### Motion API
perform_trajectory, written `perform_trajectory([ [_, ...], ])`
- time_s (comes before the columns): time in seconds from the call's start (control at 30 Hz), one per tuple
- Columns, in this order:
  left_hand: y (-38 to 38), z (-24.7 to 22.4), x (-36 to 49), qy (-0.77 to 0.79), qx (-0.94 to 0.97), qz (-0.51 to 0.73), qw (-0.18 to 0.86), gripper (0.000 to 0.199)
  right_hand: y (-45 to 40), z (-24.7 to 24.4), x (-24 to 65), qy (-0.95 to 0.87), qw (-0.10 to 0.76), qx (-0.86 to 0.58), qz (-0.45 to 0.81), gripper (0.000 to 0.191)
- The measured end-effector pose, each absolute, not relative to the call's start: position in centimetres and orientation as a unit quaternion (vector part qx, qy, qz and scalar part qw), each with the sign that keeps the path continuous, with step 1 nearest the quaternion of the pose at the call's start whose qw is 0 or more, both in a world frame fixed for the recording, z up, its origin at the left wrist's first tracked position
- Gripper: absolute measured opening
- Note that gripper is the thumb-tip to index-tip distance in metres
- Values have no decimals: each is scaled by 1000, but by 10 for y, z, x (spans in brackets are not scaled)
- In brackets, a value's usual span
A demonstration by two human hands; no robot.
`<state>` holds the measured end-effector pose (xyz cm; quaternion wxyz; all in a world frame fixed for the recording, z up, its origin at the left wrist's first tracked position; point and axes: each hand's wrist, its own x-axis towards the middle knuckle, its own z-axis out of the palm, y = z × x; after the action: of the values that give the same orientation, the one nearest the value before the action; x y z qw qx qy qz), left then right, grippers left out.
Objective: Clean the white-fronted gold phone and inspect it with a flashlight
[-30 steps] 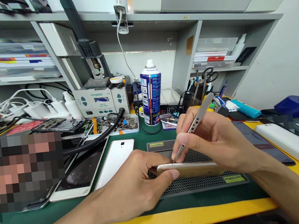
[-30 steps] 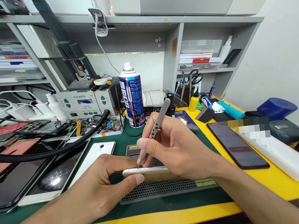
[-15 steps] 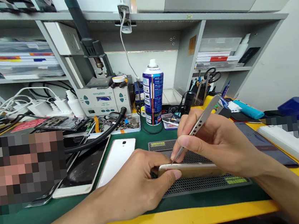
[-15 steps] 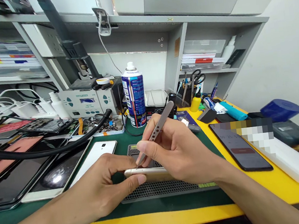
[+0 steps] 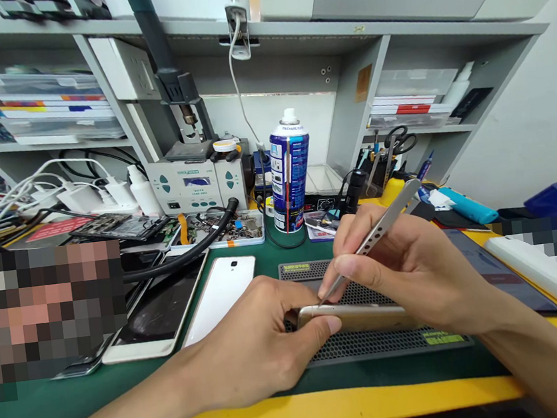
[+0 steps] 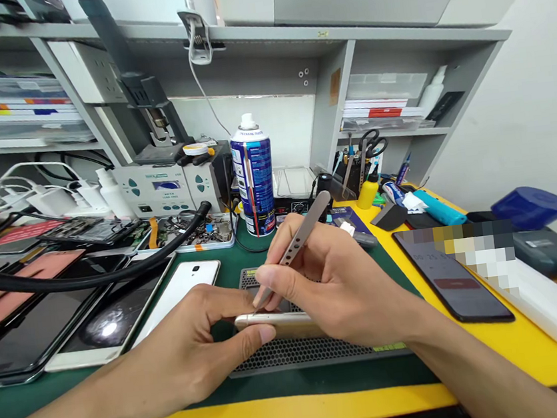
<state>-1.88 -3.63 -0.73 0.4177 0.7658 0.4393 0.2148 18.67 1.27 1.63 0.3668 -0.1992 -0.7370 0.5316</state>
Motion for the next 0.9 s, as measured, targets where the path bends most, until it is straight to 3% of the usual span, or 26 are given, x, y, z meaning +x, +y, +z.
perform_trajectory([
  [0.9, -36, -10, -19, 436, 766, 220, 417, 35, 13, 16, 187, -746, 363, -175, 530, 7],
])
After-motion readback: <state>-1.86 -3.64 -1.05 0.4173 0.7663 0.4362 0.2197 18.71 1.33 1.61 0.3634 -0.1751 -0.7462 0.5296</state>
